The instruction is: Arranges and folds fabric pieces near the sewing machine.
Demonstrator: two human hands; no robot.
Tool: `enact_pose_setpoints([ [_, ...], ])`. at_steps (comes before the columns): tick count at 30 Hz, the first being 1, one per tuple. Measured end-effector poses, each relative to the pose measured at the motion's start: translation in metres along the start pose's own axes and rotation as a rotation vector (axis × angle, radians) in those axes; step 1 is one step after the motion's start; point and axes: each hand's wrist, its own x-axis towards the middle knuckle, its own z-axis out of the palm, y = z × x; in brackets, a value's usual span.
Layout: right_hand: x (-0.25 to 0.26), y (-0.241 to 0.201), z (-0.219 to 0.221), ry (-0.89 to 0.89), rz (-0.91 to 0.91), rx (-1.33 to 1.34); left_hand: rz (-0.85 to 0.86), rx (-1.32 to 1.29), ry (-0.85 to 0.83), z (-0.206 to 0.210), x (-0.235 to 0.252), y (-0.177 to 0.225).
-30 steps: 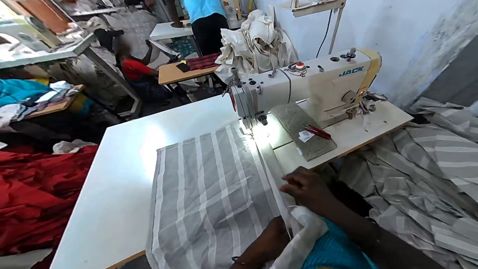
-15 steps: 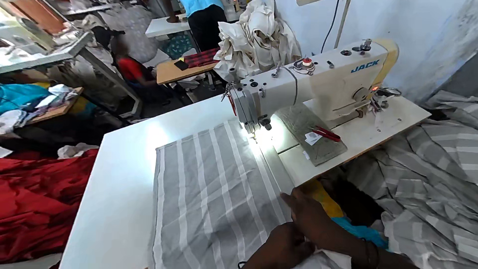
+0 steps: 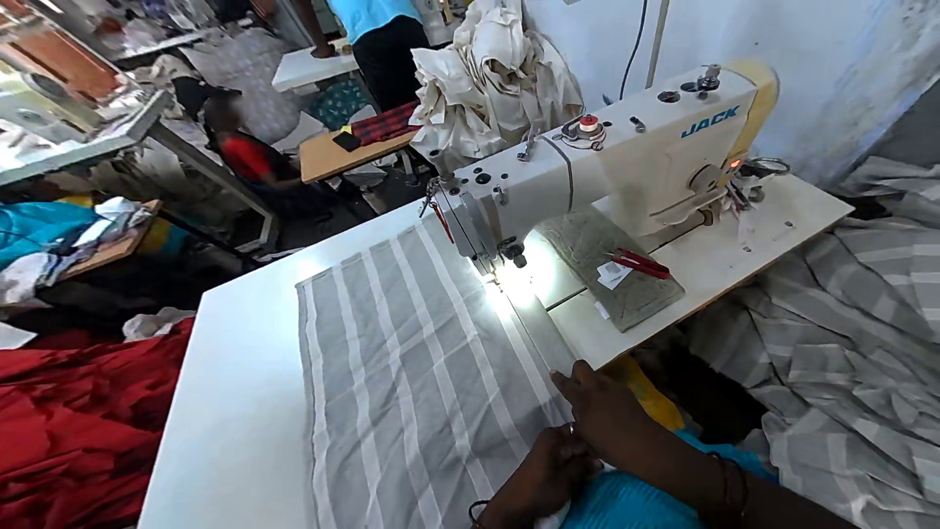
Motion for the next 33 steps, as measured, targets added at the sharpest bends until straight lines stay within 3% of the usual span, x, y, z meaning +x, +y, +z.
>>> enact_pose_setpoints([
  [8, 0.032, -0.004, -0.023, -0.014, -0.016, -0.025, -0.091, 0.493, 0.342, -0.008, 0.014, 0.023],
  [17, 0.08, -0.004, -0.037, 0.122, -0.103, 0.01, -0.228, 0.505, 0.432, -0.051, 0.044, 0.018],
  [21, 0.108, -0.008, -0.055, 0.051, -0.108, -0.011, -0.208, 0.48, 0.485, -0.071, 0.056, 0.004],
  [25, 0.117, -0.003, -0.063, 0.087, -0.11, 0.098, -0.16, 0.497, 0.481, -0.079, 0.059, 0.001],
  [27, 0.098, 0.014, -0.058, 0.101, -0.109, 0.196, -0.168, 0.607, 0.488, -0.073, 0.038, 0.011],
  [29, 0.057, 0.042, -0.047, 0.026, -0.074, 0.335, -0.245, 0.808, 0.684, -0.068, -0.004, 0.016],
  [31, 0.004, 0.077, -0.028, -0.079, 0.023, 0.555, -0.363, 0.963, 0.852, -0.081, -0.058, 0.0],
  [33, -0.047, 0.098, -0.006, -0.079, 0.158, 0.839, -0.427, 1.028, 0.888, -0.102, -0.1, -0.017],
])
